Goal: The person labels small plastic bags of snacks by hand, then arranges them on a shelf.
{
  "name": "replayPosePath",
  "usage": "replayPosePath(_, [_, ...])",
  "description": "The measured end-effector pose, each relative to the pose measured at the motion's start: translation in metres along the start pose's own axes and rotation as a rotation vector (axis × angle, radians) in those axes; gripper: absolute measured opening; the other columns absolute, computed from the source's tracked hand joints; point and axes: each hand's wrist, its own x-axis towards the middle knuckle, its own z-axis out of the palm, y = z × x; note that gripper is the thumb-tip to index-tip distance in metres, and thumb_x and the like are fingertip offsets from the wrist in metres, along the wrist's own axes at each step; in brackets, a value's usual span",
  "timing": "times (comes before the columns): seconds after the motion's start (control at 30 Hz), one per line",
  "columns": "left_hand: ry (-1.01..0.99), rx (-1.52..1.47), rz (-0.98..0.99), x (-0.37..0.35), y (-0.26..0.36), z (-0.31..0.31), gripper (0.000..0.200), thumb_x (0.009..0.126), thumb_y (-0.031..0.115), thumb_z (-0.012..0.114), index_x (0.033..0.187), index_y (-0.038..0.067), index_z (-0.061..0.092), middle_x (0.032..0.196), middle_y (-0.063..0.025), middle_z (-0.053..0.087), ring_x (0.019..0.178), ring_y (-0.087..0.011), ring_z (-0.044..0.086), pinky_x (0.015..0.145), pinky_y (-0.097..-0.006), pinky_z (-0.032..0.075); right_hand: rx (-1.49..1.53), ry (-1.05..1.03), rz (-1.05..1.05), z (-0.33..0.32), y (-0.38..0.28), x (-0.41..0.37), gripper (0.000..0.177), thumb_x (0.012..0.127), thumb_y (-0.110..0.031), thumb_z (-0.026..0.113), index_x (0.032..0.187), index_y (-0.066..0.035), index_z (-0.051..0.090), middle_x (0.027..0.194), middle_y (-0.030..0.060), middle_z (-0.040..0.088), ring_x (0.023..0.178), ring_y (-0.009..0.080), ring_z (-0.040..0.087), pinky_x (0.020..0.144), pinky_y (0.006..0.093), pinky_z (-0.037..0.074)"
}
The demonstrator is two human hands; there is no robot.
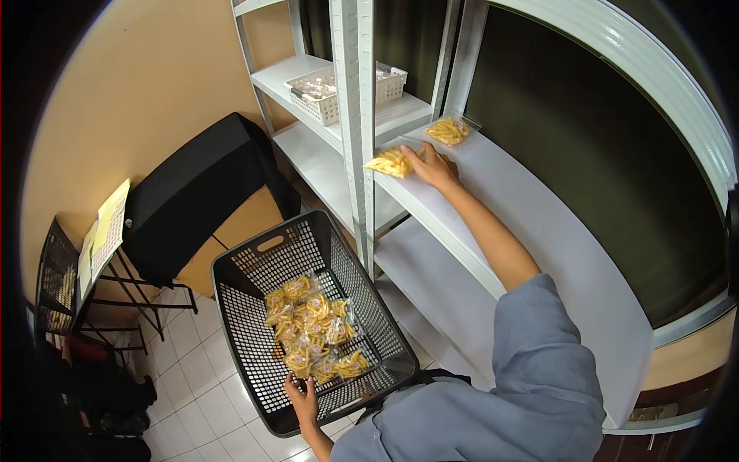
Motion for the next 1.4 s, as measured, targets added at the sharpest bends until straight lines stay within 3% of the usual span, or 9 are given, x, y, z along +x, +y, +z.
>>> replayPosePath(0.13, [-0.028,-0.001,-0.012,-0.001,-0.008,-0.001,0.055,0.076,0.020,0.058,0.119,-0.001,0.031,0.109,-0.0147,0.035,0.091,-0.0224,0.042,0.069,-0.0299,0.044,-0.305,-0.153,-0.007,-0.036,-0.019,-0.033,0.066,0.068,-0.053,0.055,0.113,-0.006,0.047,0.112,0.0167,0.046,0.109,0.0269,0.040,0.086,0.0414,0.033])
replayPosePath(0.2, [-0.030,0.014,-0.020,-0.002,-0.001,-0.003,0.054,0.076,0.019,0.059,0.119,-0.001,0.031,0.109,-0.0148,0.035,0.091,-0.0226,0.042,0.070,-0.0303,0.043,-0.329,0.208,-0.591,-0.034,-0.009,-0.036,0.057,0.071,-0.051,0.053,0.110,-0.010,0.051,0.112,0.0153,0.046,0.107,0.0276,0.041,0.087,0.0403,0.031])
replayPosePath(0.3, [-0.043,0.048,-0.021,0.001,0.000,-0.001,0.054,0.076,0.019,0.059,0.118,-0.001,0.032,0.109,-0.0153,0.036,0.090,-0.0239,0.043,0.073,-0.0324,0.042,-0.231,0.094,-0.880,-0.018,0.003,-0.028,0.053,0.072,-0.049,0.052,0.111,-0.013,0.051,0.109,0.0147,0.047,0.103,0.0277,0.044,0.087,0.0385,0.030])
replayPosePath(0.53, [-0.105,-0.004,0.013,0.009,0.002,0.010,0.052,0.077,0.019,0.057,0.117,-0.003,0.031,0.115,-0.0189,0.035,0.099,-0.0288,0.043,0.084,-0.0344,0.036,-0.476,0.109,-0.373,-0.021,-0.005,-0.029,0.057,0.073,-0.055,0.045,0.113,-0.015,0.048,0.107,0.0159,0.044,0.104,0.0287,0.039,0.085,0.0432,0.028])
replayPosePath(0.87, [-0.171,0.059,0.001,0.011,0.011,0.021,0.054,0.077,0.021,0.058,0.118,-0.001,0.031,0.116,-0.0198,0.035,0.100,-0.0310,0.043,0.086,-0.0365,0.036,-0.410,0.082,-0.443,-0.016,-0.012,-0.019,0.054,0.075,-0.053,0.044,0.110,-0.012,0.050,0.106,0.0146,0.045,0.103,0.0276,0.039,0.085,0.0442,0.028])
replayPosePath(0.93, [-0.170,0.041,-0.013,0.012,0.009,0.023,0.054,0.077,0.021,0.058,0.118,-0.001,0.031,0.116,-0.0196,0.035,0.100,-0.0308,0.043,0.086,-0.0367,0.036,-0.360,0.341,-0.521,-0.021,0.003,0.000,0.048,0.079,-0.048,0.042,0.108,-0.011,0.052,0.104,0.0129,0.047,0.101,0.0280,0.042,0.084,0.0430,0.032])
replayPosePath(1.23, [-0.198,0.120,-0.014,0.021,-0.010,0.030,0.054,0.075,0.020,0.060,0.116,-0.001,0.032,0.114,-0.0206,0.036,0.103,-0.0338,0.040,0.085,-0.0359,0.036,-0.246,0.298,-0.482,-0.030,0.065,0.056,0.039,0.083,-0.037,0.040,0.096,-0.005,0.057,0.114,0.0171,0.047,0.107,0.0334,0.040,0.091,0.0412,0.032])
replayPosePath(1.3, [-0.185,0.029,0.133,0.024,-0.011,0.034,0.054,0.074,0.020,0.060,0.116,-0.001,0.032,0.114,-0.0210,0.036,0.104,-0.0341,0.039,0.087,-0.0364,0.034,-0.332,0.275,-0.626,-0.030,0.059,0.052,0.039,0.083,-0.035,0.039,0.094,-0.003,0.058,0.108,0.0185,0.050,0.105,0.0342,0.041,0.090,0.0418,0.032])
replayPosePath(1.4, [-0.276,-0.007,0.040,0.035,-0.027,0.045,0.055,0.074,0.024,0.060,0.115,-0.002,0.033,0.114,-0.0219,0.038,0.106,-0.0335,0.038,0.089,-0.0364,0.033,-0.296,0.198,-0.693,-0.034,0.054,0.053,0.035,0.083,-0.031,0.043,0.091,-0.001,0.058,0.099,0.0199,0.054,0.098,0.0338,0.046,0.089,0.0390,0.032])
